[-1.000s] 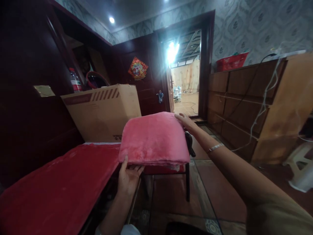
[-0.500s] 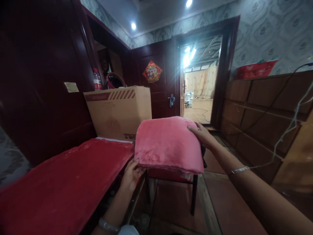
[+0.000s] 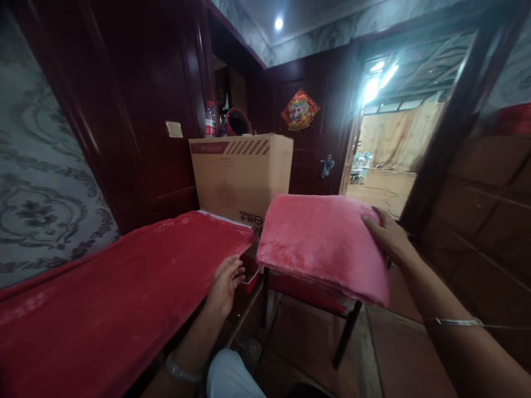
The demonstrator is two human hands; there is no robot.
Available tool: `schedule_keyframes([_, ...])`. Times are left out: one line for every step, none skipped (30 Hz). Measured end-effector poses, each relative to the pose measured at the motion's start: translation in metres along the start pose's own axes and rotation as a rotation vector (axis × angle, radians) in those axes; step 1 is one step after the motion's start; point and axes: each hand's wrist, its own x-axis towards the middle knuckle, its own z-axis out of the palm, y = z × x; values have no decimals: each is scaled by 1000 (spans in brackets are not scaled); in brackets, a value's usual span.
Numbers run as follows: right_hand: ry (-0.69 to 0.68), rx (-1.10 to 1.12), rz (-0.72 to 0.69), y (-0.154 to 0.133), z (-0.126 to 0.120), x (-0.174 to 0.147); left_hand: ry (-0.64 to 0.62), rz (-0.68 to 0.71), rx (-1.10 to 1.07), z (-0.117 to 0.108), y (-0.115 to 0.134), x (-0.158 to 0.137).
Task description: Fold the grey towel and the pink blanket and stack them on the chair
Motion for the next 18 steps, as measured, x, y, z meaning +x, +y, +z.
schedule_keyframes([16, 4, 54, -8, -3, -3, -32, -10, 24, 0, 1, 0])
schedule_keyframes([38, 2, 92, -17, -5, -6, -60, -3, 48, 2, 1, -1])
schedule_keyframes([67, -12, 103, -25, -7, -11, -84, 26, 70, 5, 2, -1])
schedule_keyframes([101, -40, 83, -32, -9, -16, -104, 72, 92, 10, 4, -2])
schedule_keyframes([135, -81, 41, -39, -9, -21, -123, 129, 112, 16, 5, -4])
schedule_keyframes([160, -130, -15, -45, -9, -26, -144, 190, 127, 23, 8, -6])
schedule_keyframes([167, -180, -76, -50, -7, -30, -167, 246, 134, 30, 10, -8])
schedule_keyframes([149, -226, -133, -54, -4, -33, -192, 291, 129, 38, 12, -9])
schedule_keyframes([111, -263, -183, -58, 0, -35, -218, 324, 116, 45, 14, -10])
schedule_keyframes([66, -292, -224, -61, 4, -35, -241, 345, 98, 51, 15, -11])
schedule_keyframes([24, -311, -252, -62, 8, -34, -264, 355, 87, 56, 14, -11])
schedule_keyframes([-5, -320, -268, -63, 11, -31, -287, 358, 90, 59, 13, -11])
schedule_keyframes([-22, -323, -278, -63, 14, -28, -312, 359, 109, 61, 10, -11])
schedule_keyframes([-27, -323, -285, -63, 16, -25, -334, 358, 131, 62, 7, -10])
schedule_keyframes([-26, -320, -288, -62, 16, -22, -352, 353, 143, 62, 4, -9])
schedule_keyframes([-21, -317, -289, -61, 17, -20, -361, 341, 138, 61, 1, -8])
schedule_keyframes([-15, -315, -288, -60, 17, -18, -361, 325, 117, 60, -1, -8])
schedule_keyframes([-11, -314, -288, -59, 17, -17, -351, 311, 88, 59, -2, -8])
